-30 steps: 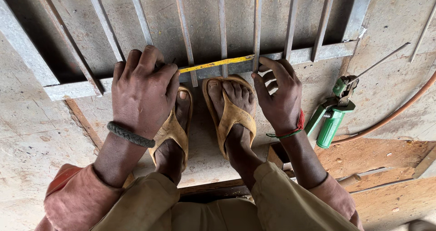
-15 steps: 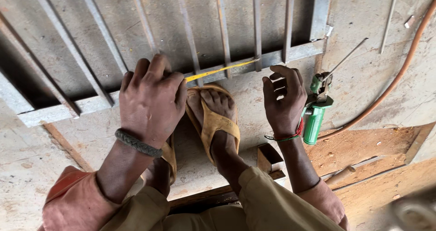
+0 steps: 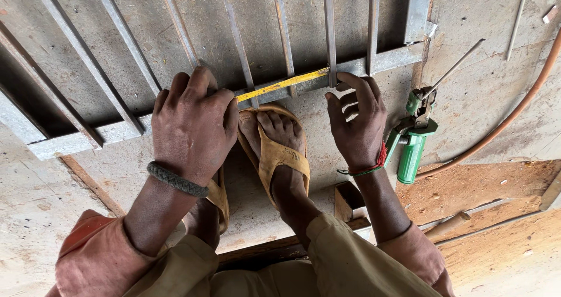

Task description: The person measures the spacing between vertical metal bars on a rectangular frame using a yellow tape measure and a pencil. After marking the measurements, the person lifts the metal bars from the frame and carries them to a nearby pile on the ground.

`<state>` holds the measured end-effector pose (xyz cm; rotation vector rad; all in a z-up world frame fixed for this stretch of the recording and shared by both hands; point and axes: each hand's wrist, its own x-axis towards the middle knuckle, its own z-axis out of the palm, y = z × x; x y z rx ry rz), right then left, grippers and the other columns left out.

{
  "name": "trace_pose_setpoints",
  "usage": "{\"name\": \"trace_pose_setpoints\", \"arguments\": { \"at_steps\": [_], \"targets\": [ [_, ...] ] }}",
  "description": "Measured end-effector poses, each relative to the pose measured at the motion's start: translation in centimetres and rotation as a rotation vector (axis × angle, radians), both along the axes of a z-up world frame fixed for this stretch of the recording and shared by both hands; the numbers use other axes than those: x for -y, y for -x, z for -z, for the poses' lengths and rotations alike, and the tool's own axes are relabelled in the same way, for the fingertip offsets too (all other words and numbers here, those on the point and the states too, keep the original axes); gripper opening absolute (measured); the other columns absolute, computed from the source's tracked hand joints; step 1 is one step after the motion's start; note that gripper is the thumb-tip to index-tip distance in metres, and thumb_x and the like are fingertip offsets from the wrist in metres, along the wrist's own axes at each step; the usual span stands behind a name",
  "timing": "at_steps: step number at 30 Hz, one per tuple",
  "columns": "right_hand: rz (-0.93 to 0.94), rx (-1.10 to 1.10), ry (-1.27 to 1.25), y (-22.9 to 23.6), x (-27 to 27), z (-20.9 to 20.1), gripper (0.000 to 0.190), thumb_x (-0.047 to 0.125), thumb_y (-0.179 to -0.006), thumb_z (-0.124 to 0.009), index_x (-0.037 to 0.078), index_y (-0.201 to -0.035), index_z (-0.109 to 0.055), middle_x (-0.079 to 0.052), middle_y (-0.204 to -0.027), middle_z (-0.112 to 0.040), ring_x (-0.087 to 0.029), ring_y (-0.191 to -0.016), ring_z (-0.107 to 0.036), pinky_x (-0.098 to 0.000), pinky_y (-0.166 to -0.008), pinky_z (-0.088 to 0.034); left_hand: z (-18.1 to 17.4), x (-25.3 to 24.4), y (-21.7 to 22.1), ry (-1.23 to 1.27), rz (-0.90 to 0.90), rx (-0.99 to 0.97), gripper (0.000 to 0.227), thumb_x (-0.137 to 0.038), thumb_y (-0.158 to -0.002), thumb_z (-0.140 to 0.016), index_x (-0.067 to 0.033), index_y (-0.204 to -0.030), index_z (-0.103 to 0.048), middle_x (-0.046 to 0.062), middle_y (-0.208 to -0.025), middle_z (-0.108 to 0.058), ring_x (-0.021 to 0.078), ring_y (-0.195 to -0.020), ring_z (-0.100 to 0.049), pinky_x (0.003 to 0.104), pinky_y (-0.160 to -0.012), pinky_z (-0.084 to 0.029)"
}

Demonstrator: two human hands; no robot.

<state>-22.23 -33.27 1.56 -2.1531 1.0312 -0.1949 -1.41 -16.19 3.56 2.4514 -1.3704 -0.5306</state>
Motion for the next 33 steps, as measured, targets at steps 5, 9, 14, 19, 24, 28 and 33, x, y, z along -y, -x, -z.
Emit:
{"name": "trace_pose_setpoints", "arguments": {
  "at_steps": [5,9,14,19,24,28,33],
  "targets": [
    [-0.013,-0.029,0.005,-0.1,0.1,0.1,0.033,0.003,-0.096,-0.078,0.003,-0.126,-0.065,-0.009,-0.113,-0.068,-0.014,-0.086,-0.073,-0.0245,-0.063,-0.059,0.0,0.1,0.0,-0.012,0.012,0.017,0.017,-0.021,-0.088,-0.082,-0.0090,-0.078,-0.076,0.004,-0.094,-0.055,0.0207,-0.089,-0.061,0.042,-0.073,-0.055],
    [-0.010,-0.022,0.002,-0.1,0.2,0.1,0.033,0.003,-0.095,-0.078,0.003,-0.125,-0.065,-0.009,-0.113,-0.068,-0.014,-0.086,-0.073,-0.0250,-0.063,-0.059,0.5,0.0,0.1,-0.038,0.014,-0.006,0.018,-0.022,-0.088,-0.082,-0.0087,-0.077,-0.076,0.005,-0.094,-0.056,0.0202,-0.089,-0.061,0.040,-0.074,-0.057],
    [-0.011,-0.039,0.010,-0.2,0.4,0.0,0.032,0.004,-0.095,-0.078,0.003,-0.124,-0.065,-0.010,-0.112,-0.069,-0.014,-0.082,-0.073,-0.0248,-0.062,-0.060,0.6,0.1,0.2,-0.026,-0.002,-0.031,0.015,-0.022,-0.089,-0.083,-0.0099,-0.082,-0.078,0.006,-0.098,-0.062,0.0215,-0.089,-0.064,0.040,-0.076,-0.058],
    [0.061,0.007,-0.027,0.0,0.4,-0.5,0.031,0.003,-0.094,-0.075,0.003,-0.124,-0.065,-0.010,-0.110,-0.070,-0.015,-0.076,-0.072,-0.0262,-0.060,-0.057,-1.8,0.8,-0.7,0.076,-0.005,0.002,0.009,-0.021,-0.086,-0.082,-0.0124,-0.087,-0.080,0.006,-0.104,-0.065,0.0242,-0.092,-0.066,0.041,-0.082,-0.059],
    [0.121,-0.002,-0.028,0.7,0.9,-0.9,0.029,0.005,-0.095,-0.074,0.004,-0.123,-0.064,-0.009,-0.105,-0.070,-0.015,-0.075,-0.071,-0.0271,-0.060,-0.057,-1.4,4.9,-1.6,0.082,0.058,-0.022,0.012,-0.022,-0.094,-0.080,-0.0120,-0.087,-0.079,0.003,-0.097,-0.063,0.0210,-0.089,-0.066,0.039,-0.082,-0.059],
    [0.156,-0.006,0.003,1.0,1.4,-1.3,0.028,0.005,-0.094,-0.073,0.005,-0.121,-0.065,-0.009,-0.105,-0.070,-0.014,-0.075,-0.071,-0.0272,-0.060,-0.056,-0.3,8.6,-1.1,0.049,0.093,0.008,0.015,-0.023,-0.089,-0.078,-0.0114,-0.079,-0.078,0.005,-0.091,-0.063,0.0224,-0.086,-0.067,0.041,-0.073,-0.059],
    [0.198,-0.009,0.002,1.8,2.2,-1.5,0.025,0.005,-0.094,-0.073,0.005,-0.118,-0.067,-0.008,-0.104,-0.070,-0.014,-0.072,-0.071,-0.0272,-0.060,-0.055,-0.6,11.8,0.0,-0.001,0.139,0.022,0.018,-0.025,-0.086,-0.076,-0.0094,-0.077,-0.078,0.007,-0.092,-0.065,0.0218,-0.085,-0.068,0.042,-0.071,-0.060]
  ]
}}
